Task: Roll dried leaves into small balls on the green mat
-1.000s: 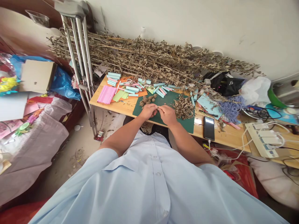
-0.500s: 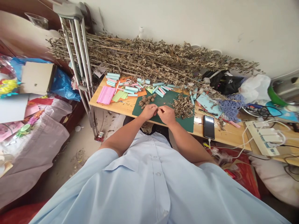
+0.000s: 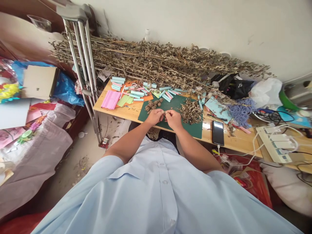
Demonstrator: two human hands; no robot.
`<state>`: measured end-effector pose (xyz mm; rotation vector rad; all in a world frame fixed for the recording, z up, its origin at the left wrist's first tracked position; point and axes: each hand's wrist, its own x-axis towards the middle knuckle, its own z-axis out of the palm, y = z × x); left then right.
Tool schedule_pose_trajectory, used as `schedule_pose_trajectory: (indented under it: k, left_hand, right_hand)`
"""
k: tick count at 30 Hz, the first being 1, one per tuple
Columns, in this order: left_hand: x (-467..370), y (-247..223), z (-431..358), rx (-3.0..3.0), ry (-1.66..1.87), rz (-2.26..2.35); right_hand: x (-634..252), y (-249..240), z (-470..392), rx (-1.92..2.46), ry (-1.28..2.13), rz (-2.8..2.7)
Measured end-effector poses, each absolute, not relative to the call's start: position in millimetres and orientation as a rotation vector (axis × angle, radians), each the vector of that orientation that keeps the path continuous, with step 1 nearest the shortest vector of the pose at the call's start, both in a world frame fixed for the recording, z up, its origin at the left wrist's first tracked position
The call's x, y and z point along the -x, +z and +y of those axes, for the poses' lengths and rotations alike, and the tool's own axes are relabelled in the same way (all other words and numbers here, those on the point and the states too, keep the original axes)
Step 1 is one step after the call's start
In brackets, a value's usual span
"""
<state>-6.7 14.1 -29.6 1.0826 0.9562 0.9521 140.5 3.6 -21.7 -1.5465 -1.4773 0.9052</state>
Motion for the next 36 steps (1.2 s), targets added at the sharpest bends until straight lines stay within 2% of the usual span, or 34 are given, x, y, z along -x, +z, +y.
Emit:
schedule_pose_trajectory:
  k: [4,10,15,21,36]
  left_hand:
    - [6.2,-30.7,14.5,-1.112,0.970,0.961]
    - [6.6,-25.0,12.5,-1.144,0.940,0.965]
    - [8.0,-21.0,10.0,-1.168,0.917,0.906]
    - [7.0,-26.5,11.7,-1.051,0.991,0.959]
    - [7.0,-25.7,13.2,-0.992,1.008,0.965]
  right_hand:
    - [-150.7,-9.6,-2.1,1.408,0.424,-2.004]
    - [-157.2,-10.3,-3.4,1.379,0.241,-2.209]
    - [-168.4,-16.1,5.1,1.341,0.310,-2.066]
    - [-193.4,-23.6,23.7,1.513,0.277,-1.794]
    - [-186.9,-35.8,23.8,1.545,0.354,-2.169]
